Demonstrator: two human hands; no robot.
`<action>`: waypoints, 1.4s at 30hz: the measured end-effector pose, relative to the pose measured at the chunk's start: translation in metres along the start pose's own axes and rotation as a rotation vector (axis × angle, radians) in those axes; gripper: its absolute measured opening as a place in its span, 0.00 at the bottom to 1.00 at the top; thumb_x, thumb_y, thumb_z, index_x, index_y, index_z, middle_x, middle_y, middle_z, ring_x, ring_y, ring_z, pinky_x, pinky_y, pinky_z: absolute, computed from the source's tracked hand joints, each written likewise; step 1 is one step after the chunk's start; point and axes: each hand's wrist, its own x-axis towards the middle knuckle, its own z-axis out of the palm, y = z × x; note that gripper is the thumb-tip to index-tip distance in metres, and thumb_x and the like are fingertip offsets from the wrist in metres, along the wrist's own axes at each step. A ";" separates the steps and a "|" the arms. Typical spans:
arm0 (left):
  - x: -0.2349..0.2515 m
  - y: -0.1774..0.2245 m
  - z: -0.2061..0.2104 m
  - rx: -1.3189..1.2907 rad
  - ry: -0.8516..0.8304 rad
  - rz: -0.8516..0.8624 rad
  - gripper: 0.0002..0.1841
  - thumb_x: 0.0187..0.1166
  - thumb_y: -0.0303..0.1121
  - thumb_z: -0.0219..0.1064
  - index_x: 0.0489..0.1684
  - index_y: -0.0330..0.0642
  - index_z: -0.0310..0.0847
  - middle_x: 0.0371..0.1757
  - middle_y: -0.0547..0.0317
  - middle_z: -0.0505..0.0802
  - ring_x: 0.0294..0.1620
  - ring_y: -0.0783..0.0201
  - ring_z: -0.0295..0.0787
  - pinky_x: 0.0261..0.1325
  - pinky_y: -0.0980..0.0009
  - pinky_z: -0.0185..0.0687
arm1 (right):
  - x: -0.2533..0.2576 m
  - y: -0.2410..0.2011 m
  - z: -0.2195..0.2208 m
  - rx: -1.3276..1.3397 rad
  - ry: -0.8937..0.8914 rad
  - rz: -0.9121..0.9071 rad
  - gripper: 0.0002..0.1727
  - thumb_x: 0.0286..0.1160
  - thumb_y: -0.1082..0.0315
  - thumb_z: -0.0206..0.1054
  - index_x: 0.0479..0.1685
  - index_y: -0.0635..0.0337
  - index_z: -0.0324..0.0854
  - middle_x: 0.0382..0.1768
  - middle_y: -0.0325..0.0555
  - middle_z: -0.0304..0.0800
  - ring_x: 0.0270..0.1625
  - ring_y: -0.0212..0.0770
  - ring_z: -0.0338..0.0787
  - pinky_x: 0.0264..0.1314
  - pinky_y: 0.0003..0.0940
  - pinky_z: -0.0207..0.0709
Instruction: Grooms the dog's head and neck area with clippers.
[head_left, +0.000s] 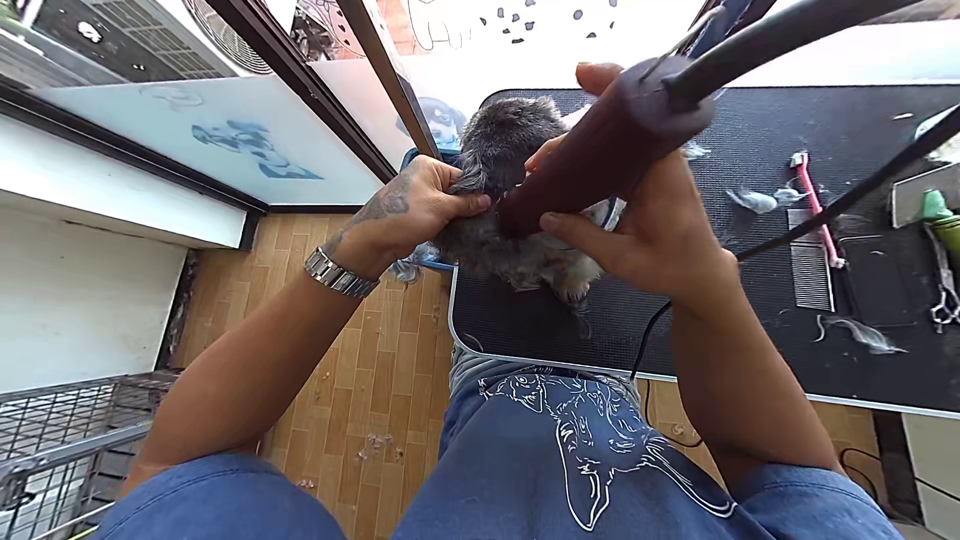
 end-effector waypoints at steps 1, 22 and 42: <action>0.000 0.001 -0.001 0.001 0.000 0.005 0.06 0.81 0.27 0.67 0.35 0.36 0.88 0.30 0.58 0.95 0.32 0.71 0.93 0.39 0.73 0.91 | 0.001 0.000 -0.002 0.043 0.030 -0.024 0.45 0.69 0.69 0.75 0.83 0.78 0.53 0.59 0.54 0.89 0.65 0.40 0.90 0.70 0.38 0.86; 0.000 0.006 -0.007 0.023 -0.062 0.018 0.09 0.83 0.27 0.65 0.32 0.38 0.88 0.27 0.60 0.94 0.29 0.73 0.92 0.36 0.75 0.90 | -0.003 -0.003 -0.012 0.054 0.204 -0.079 0.41 0.70 0.72 0.74 0.77 0.81 0.51 0.58 0.59 0.88 0.64 0.46 0.90 0.67 0.43 0.89; 0.008 0.002 0.001 -0.025 -0.012 0.012 0.04 0.78 0.22 0.68 0.33 0.35 0.87 0.30 0.58 0.94 0.31 0.71 0.92 0.39 0.74 0.90 | 0.007 -0.001 0.006 -0.063 0.048 -0.084 0.45 0.70 0.66 0.75 0.81 0.81 0.54 0.58 0.56 0.90 0.64 0.40 0.90 0.68 0.38 0.86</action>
